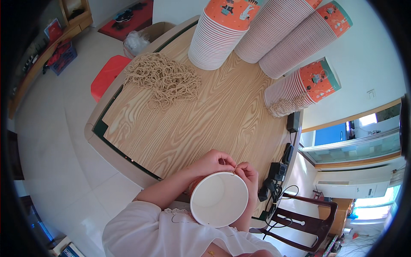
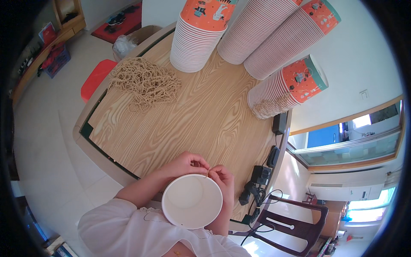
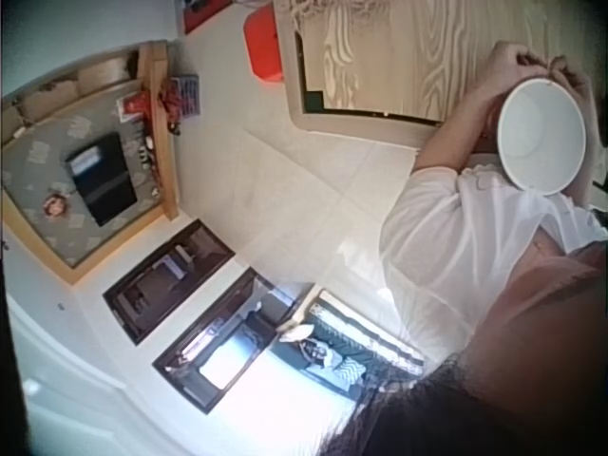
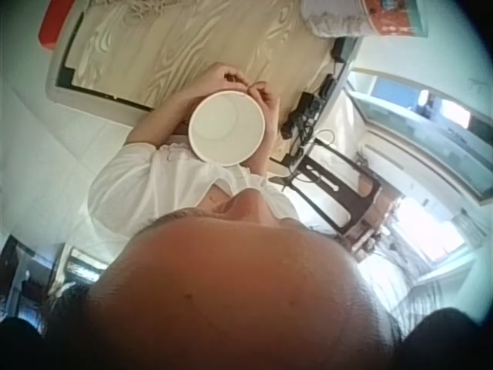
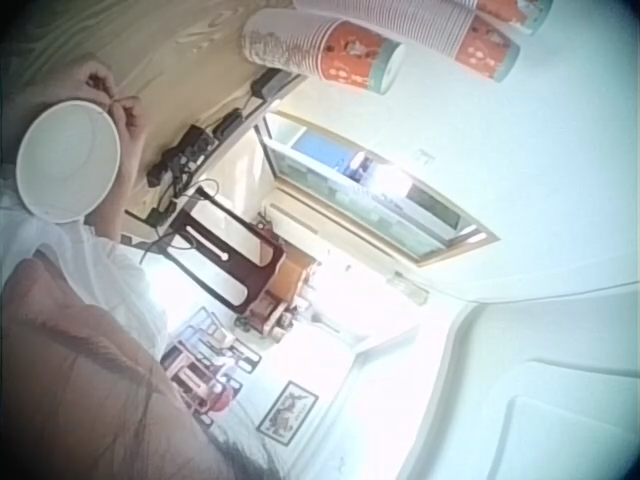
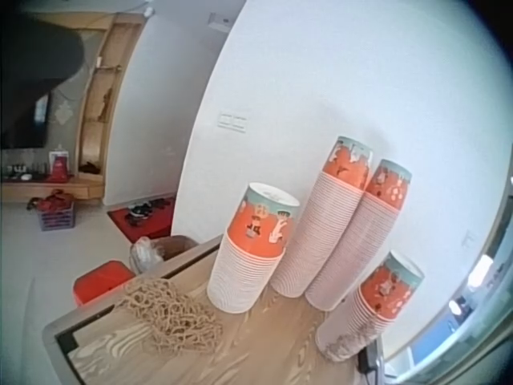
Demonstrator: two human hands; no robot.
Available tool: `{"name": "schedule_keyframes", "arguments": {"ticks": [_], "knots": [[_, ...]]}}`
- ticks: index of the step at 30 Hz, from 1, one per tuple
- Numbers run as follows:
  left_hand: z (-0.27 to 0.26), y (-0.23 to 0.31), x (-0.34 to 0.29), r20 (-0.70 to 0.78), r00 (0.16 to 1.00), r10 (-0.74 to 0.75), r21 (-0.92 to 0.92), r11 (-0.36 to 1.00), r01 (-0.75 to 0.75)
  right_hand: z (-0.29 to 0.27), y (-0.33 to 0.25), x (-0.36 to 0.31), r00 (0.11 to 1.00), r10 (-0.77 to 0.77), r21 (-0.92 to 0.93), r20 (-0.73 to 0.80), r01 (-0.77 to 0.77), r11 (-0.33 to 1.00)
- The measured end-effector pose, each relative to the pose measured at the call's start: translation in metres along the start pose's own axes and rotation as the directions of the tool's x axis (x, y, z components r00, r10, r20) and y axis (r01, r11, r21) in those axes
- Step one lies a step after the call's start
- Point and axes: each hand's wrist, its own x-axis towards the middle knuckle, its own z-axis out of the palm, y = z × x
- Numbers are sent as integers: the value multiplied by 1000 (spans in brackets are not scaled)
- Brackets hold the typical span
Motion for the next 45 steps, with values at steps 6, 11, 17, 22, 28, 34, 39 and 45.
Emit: {"name": "schedule_keyframes", "arguments": {"ticks": [6,11,17,22,28,34,39,45], "knots": [[0,-2,1,20,1000,-2,10,1000,1,-2,1,3,1000,13,-28,-9,-13,1000],[0,-4,3,46,999,-8,-30,1000,10,-3,3,5,1000,-15,-24,-12,14,1000],[-1,-8,5,76,997,1,-88,996,6,4,-3,9,996,-50,-15,-70,49,999],[0,-7,5,75,997,-17,-96,995,24,-3,3,7,994,-95,24,-52,96,995],[0,-11,7,69,997,-21,-103,994,28,-1,0,7,991,-129,10,39,128,992],[0,-13,8,88,996,-23,-171,985,38,-4,3,9,982,-144,31,126,141,990],[-3,-22,10,97,994,-41,-282,957,67,-9,6,11,989,-118,65,89,113,991],[-6,-19,11,156,980,-123,-502,845,186,-15,18,13,977,-195,56,91,190,980]]}}
